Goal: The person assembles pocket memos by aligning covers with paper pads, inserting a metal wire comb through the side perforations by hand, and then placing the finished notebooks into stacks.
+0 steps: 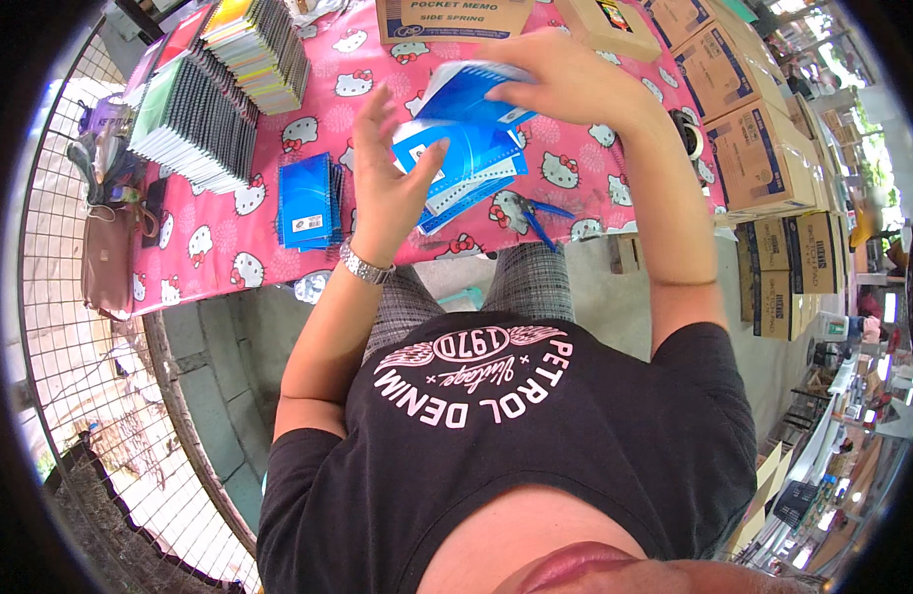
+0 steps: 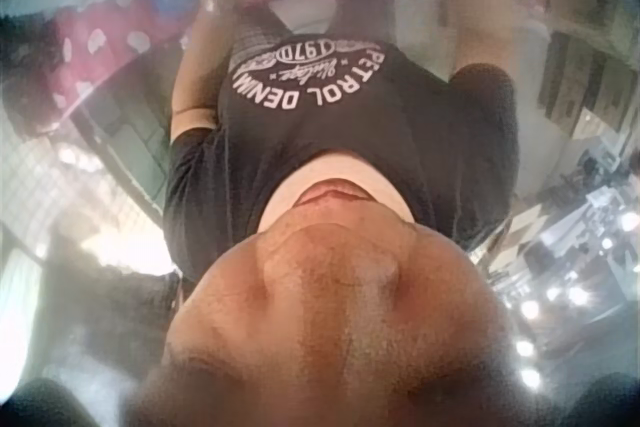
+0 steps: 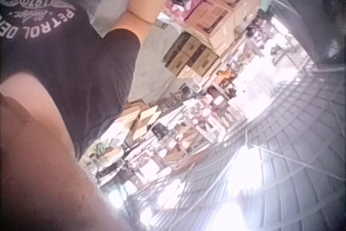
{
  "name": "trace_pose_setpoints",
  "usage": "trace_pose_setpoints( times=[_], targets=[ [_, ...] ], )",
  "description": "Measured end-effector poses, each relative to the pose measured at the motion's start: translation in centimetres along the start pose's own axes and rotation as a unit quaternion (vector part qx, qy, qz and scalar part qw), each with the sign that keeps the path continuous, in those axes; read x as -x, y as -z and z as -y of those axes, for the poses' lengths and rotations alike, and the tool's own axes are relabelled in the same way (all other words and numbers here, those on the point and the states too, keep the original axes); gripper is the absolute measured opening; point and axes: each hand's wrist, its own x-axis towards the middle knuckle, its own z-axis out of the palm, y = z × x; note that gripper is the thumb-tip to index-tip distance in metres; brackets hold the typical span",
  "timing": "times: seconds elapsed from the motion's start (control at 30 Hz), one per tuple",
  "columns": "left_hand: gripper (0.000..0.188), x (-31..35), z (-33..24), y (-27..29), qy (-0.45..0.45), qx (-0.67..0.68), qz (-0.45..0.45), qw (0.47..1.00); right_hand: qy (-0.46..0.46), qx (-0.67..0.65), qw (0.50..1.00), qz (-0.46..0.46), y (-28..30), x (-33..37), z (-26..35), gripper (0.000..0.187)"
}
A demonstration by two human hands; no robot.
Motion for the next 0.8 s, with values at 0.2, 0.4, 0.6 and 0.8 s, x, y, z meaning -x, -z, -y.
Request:
trace_pose_setpoints(
  times=[0.2,0.4,0.6,0.8],
  targets=[
    [0.044,-0.7,1.4,0.7,0.176,0.047,0.119,0.976,0.019,0.017,0.992,0.125,-1.5,-1.6,-0.2,0.047],
    [0.042,-0.1,0.6,-0.6,0.155,0.167,0.011,0.974,-0.101,-0.415,0.901,-0.078,-6.9,4.0,-6.7,0.048],
    [0.050,-1.0,-2.2,-0.5,-0.067,-0.166,0.044,0.983,-0.086,-0.498,0.805,-0.312,-11.7,3.7,-1.8,0.048],
    [0.053,-0.6,-1.8,0.2,0.060,-0.135,0.102,0.984,-0.135,-0.464,0.788,-0.382,-11.9,2.6,-1.6,0.028]
  ],
)
